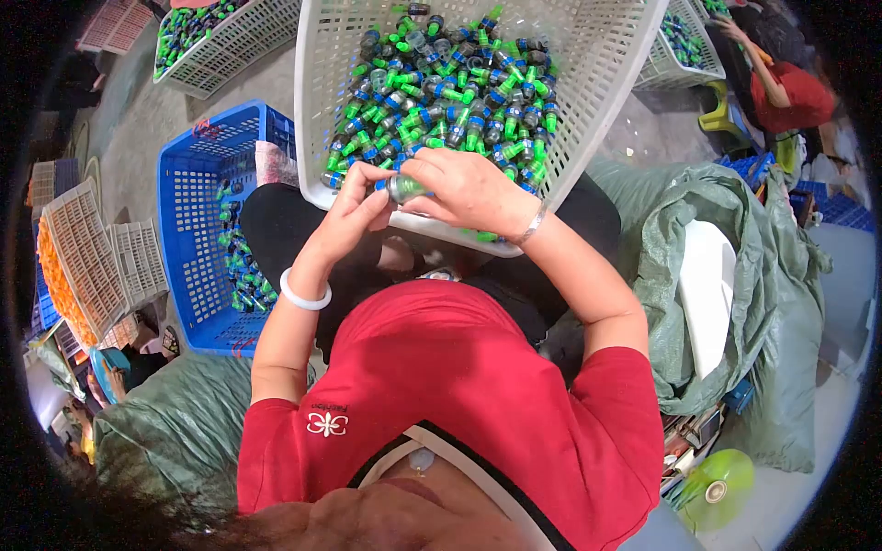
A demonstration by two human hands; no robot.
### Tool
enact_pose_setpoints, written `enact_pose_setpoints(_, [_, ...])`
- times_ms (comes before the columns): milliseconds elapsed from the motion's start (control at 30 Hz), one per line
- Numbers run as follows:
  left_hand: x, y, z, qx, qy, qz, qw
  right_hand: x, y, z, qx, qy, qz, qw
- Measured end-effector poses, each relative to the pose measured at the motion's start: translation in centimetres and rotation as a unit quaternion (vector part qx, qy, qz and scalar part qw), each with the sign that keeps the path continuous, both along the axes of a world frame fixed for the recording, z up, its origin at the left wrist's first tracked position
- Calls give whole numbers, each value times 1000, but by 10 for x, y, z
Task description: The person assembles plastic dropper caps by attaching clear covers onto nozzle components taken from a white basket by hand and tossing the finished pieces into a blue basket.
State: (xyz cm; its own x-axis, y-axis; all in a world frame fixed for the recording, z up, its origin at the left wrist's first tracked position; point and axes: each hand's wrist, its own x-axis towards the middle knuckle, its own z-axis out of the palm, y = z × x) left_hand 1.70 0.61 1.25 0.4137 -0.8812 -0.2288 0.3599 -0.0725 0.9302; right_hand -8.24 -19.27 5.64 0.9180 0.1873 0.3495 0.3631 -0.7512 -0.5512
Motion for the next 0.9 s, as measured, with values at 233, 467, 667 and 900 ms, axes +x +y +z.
enact_pose_setpoints(233, [-22, 3, 2, -82, -404, 46, 910, -11, 10, -43, 212, 135, -4, 968])
enact_pose_setpoints(467, [-27, 13, -11, 4, -522, 39, 852, 12, 19, -49, 332, 374, -55, 864])
enact_pose_setpoints(667, [31, 70, -10, 180, -570, 262, 758, 66, -40, -74, -116, 150, -226, 956])
enact_pose_setpoints(900, [58, 102, -17, 299, -681, 304, 596, 139, -142, -142, -396, 92, -343, 847])
